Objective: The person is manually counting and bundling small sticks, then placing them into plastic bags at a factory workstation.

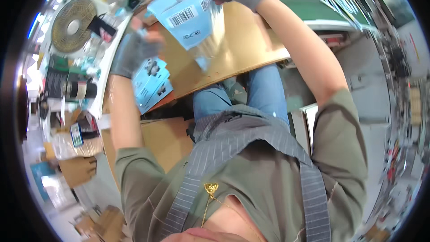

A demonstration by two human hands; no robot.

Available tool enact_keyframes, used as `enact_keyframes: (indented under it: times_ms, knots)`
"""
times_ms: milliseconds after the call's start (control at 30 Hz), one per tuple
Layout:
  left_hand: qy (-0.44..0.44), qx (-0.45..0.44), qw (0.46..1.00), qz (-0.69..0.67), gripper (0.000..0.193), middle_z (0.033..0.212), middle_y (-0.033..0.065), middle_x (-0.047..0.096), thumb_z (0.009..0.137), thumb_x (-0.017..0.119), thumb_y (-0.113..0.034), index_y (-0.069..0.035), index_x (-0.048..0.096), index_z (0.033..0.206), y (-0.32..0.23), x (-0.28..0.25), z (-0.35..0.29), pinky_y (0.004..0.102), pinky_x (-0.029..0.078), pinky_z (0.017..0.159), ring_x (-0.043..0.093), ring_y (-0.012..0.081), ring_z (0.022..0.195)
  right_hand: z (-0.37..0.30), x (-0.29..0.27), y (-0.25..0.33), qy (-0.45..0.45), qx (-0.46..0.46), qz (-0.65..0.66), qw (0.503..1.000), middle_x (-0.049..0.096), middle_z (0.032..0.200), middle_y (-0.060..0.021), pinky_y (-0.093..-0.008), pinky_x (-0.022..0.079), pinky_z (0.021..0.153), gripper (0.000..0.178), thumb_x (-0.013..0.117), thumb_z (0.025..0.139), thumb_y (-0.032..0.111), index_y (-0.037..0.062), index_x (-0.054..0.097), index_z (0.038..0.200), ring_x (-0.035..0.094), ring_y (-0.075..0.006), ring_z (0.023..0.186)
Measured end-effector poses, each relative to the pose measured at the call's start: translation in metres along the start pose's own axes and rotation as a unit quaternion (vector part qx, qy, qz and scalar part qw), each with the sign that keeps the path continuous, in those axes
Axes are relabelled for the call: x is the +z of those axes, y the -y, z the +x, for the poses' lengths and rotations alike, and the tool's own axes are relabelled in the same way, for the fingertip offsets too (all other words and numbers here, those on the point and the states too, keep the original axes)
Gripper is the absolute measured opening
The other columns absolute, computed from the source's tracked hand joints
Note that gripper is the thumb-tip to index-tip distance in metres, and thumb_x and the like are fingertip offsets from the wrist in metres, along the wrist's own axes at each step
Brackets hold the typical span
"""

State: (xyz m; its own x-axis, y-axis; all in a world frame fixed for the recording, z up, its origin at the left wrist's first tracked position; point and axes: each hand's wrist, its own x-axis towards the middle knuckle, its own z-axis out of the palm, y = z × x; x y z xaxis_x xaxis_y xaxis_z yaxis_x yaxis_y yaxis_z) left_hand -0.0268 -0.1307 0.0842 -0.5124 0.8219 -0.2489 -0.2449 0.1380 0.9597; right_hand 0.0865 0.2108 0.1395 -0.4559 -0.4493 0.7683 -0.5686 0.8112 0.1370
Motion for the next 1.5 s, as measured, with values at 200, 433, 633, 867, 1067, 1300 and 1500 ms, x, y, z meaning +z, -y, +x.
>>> enact_keyframes:
  times_ms: [200,433,633,867,1067,1300,1500]
  knots:
    - [0.065,0.120,0.885,-0.445,0.064,0.125,0.0175,0.050,0.087,0.049,-0.050,-0.001,0.043,0.127,0.093,0.132,-0.031,0.0431,0.043,0.096,0.055,0.0269,0.108,0.052,-0.018,0.177,0.184,0.021,0.264,0.947,0.054,0.076,-0.0140,-0.0364,0.043,0.059,0.010,0.052,0.079,0.007,0.0017,0.059,0.085,0.057,-0.0331,0.067]
    - [-0.319,0.248,0.886,-0.228,0.043,0.115,0.0085,0.058,0.085,0.059,-0.028,-0.001,0.055,0.118,0.034,0.137,-0.220,0.0310,0.046,0.092,0.058,0.0182,0.101,0.090,-0.008,0.237,0.101,-0.222,0.433,0.867,0.061,0.105,-0.0181,-0.0461,0.050,0.082,0.021,0.056,0.083,0.013,0.0059,0.062,0.102,0.063,-0.0355,0.088]
    - [-0.586,0.144,0.758,-0.249,0.059,0.113,0.0152,0.058,0.073,0.068,-0.020,0.000,0.047,0.125,0.057,0.116,-0.348,0.0338,0.049,0.090,0.060,0.0252,0.100,0.065,-0.023,0.194,0.178,0.028,0.394,0.901,0.056,0.118,-0.0243,-0.0400,0.041,0.095,0.034,0.051,0.085,0.005,-0.0066,0.053,0.117,0.054,-0.0326,0.110]
    - [-0.673,-0.147,0.680,-0.249,0.038,0.105,0.0076,0.061,0.088,0.053,-0.021,-0.003,0.053,0.121,0.281,0.070,-0.458,0.0331,0.048,0.081,0.059,0.0195,0.094,0.001,0.015,0.159,0.192,0.252,0.391,0.864,0.059,0.117,-0.0118,-0.0317,0.043,0.092,0.032,0.051,0.086,0.007,-0.0013,0.056,0.117,0.055,-0.0204,0.108]
    - [-0.442,-0.104,0.880,-0.140,0.037,0.104,0.0082,0.062,0.090,0.053,-0.023,-0.002,0.055,0.119,0.275,-0.065,-0.232,0.0301,0.050,0.073,0.060,0.0178,0.089,-0.052,0.048,0.181,0.193,0.231,0.363,0.882,0.060,0.102,-0.0122,-0.0382,0.046,0.083,0.027,0.057,0.084,0.022,0.0072,0.061,0.106,0.057,-0.0303,0.097]
    - [-0.418,-0.084,0.904,0.007,0.037,0.105,0.0093,0.062,0.090,0.051,-0.023,-0.001,0.055,0.119,0.188,-0.061,-0.200,0.0294,0.050,0.073,0.061,0.0182,0.089,-0.146,-0.004,0.077,0.113,0.386,0.066,0.913,0.059,0.108,-0.0147,-0.0399,0.045,0.087,0.040,0.059,0.081,0.036,0.0050,0.059,0.107,0.055,-0.0333,0.101]
    - [-0.464,-0.080,0.874,0.123,0.037,0.106,0.0103,0.063,0.091,0.050,-0.023,0.000,0.055,0.119,0.127,-0.023,-0.216,0.0289,0.050,0.074,0.061,0.0186,0.089,-0.210,-0.063,-0.050,0.204,0.592,-0.306,0.717,0.044,0.130,-0.0253,-0.0405,0.037,0.099,0.089,0.060,0.070,0.065,-0.0009,0.047,0.128,0.044,-0.0383,0.119]
